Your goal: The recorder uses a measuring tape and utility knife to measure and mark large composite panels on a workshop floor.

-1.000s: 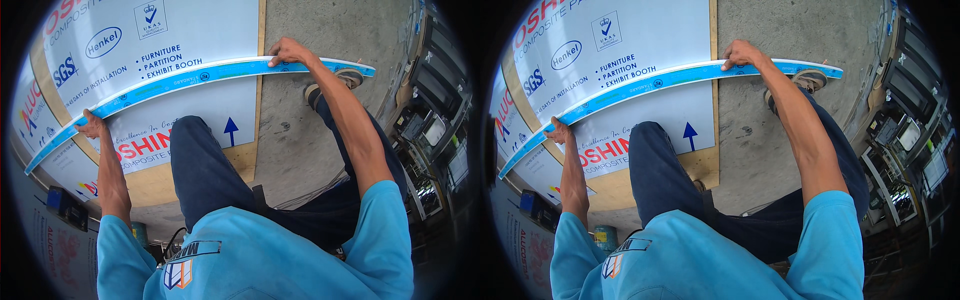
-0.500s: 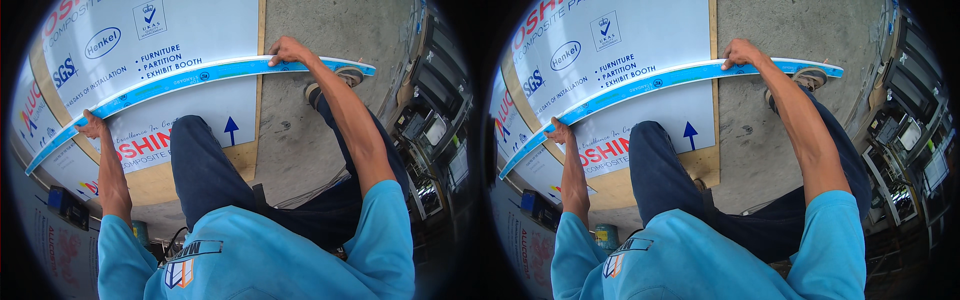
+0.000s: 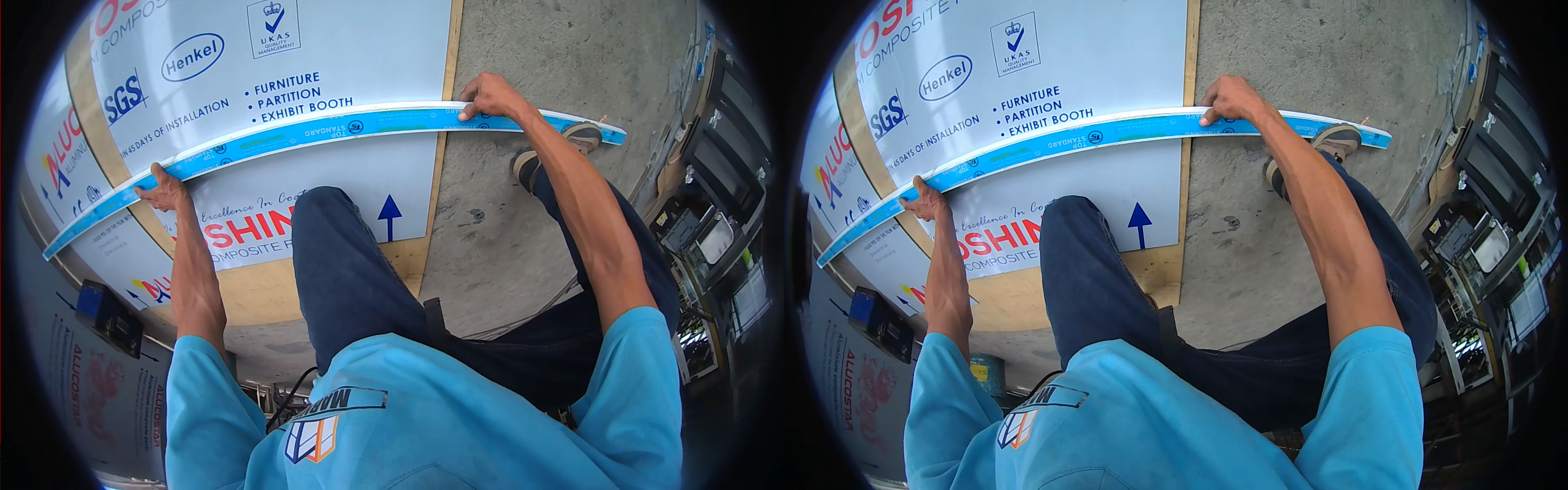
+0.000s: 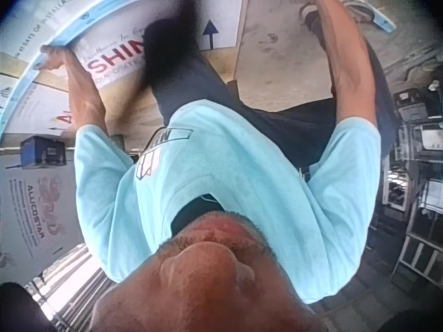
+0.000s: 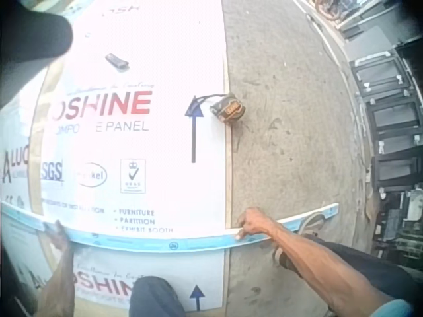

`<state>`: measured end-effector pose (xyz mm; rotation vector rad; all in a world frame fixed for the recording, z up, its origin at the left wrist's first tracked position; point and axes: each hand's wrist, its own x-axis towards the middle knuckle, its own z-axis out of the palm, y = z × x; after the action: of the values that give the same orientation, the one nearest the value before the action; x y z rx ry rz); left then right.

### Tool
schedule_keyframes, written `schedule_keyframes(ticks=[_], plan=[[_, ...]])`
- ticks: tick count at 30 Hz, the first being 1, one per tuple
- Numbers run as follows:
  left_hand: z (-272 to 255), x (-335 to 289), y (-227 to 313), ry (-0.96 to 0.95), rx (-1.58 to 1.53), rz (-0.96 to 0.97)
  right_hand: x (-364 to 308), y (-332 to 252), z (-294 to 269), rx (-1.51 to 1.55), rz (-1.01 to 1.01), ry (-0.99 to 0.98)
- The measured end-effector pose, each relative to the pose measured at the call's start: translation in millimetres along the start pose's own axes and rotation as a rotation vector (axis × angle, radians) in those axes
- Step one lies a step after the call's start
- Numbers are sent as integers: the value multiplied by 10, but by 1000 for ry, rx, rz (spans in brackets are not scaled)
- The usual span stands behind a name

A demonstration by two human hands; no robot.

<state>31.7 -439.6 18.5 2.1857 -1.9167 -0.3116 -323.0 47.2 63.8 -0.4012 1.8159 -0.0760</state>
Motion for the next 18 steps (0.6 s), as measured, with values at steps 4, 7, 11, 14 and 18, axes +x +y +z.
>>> schedule_keyframes(ticks=[4, 7, 11, 14, 18], plan=[[-148, 83, -49, 62, -80, 63, 6, -97, 28, 34, -71, 33], [135, -182, 43, 45, -170, 95, -134, 117, -71, 115, -133, 94], [11, -153, 30, 16, -170, 58, -147, 34, -45, 101, -144, 105], [-89, -116, 61, 17, -218, 60, -143, -43, -27, 122, -154, 100], [-163, -93, 9, -33, -262, 66, -159, -105, -31, 133, -164, 93]])
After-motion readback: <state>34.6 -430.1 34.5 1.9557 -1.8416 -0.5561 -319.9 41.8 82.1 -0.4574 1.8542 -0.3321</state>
